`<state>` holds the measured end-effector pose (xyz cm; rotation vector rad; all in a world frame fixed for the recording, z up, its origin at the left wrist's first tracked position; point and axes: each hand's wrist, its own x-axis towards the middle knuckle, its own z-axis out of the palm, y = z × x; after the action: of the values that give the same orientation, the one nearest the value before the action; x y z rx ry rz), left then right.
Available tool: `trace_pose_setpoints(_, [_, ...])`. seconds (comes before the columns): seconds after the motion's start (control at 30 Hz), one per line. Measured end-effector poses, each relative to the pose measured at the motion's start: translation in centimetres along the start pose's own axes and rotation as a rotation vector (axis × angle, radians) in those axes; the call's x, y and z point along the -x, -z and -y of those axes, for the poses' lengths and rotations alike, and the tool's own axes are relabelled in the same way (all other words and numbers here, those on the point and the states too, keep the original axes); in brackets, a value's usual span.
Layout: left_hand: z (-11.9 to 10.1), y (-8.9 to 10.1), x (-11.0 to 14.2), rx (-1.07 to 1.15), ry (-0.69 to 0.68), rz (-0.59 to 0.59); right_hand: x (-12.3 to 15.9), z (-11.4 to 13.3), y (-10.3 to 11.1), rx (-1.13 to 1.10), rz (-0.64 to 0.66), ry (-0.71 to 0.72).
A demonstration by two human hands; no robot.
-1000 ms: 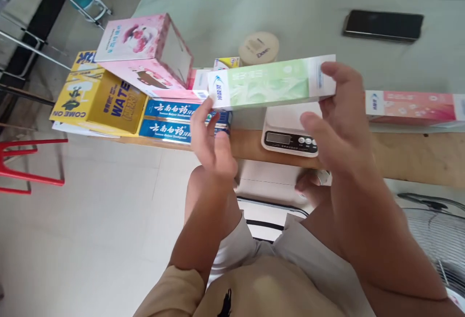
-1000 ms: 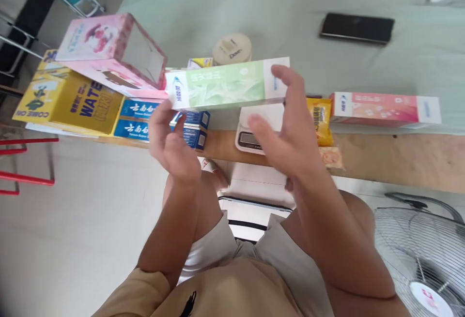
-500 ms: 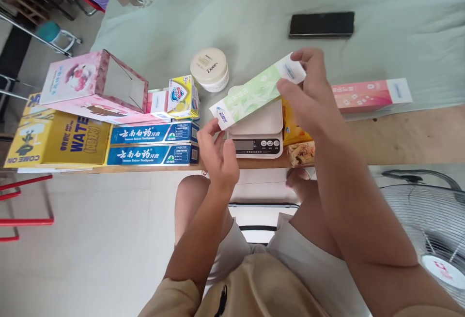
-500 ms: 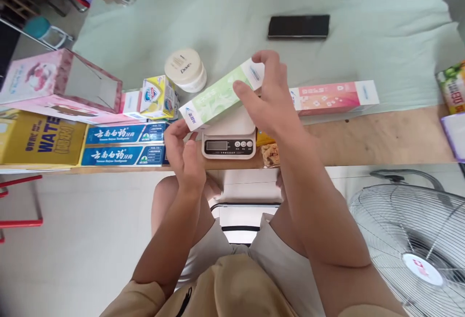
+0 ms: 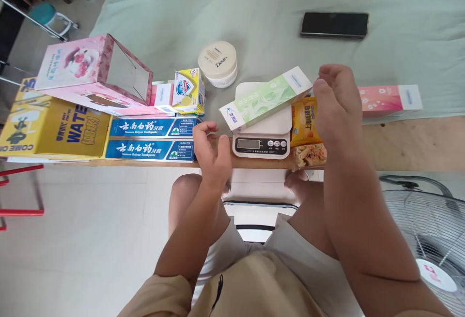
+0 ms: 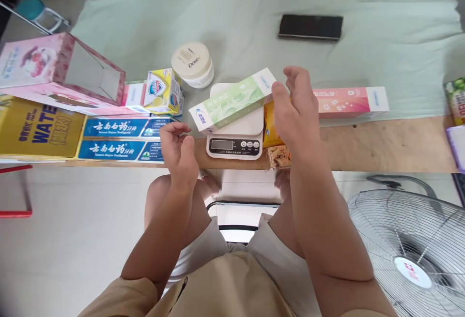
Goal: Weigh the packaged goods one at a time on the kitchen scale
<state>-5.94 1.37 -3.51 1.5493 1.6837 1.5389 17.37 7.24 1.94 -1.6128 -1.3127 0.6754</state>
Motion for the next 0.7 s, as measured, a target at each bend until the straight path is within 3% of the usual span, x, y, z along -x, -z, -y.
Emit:
trace_pose_setpoints(0.27, [0.2,-1.2,0.3,-0.008,-0.078,0.054,-0.5,-0.8,-0.6,0.013,0.082,-0.027])
trace_pose_setpoints(0.43, [-0.8,-1.4,0.1,0.053,-0.22,-0.026,0.5,0.1,0.0,-0.005,0.099,0.047])
trace_pose_setpoints(0.57, [-3.8,-1.0,0.0,0.121,-0.303,-0.021,2.5,1.8,3.3,0.046,0.043,0.128])
trace_pose_setpoints(0.7, [-8.4,-2.9,2.1,0.152,-0.29,0.152,5.0,0.4,9.5,0.111,-0.079,0.263])
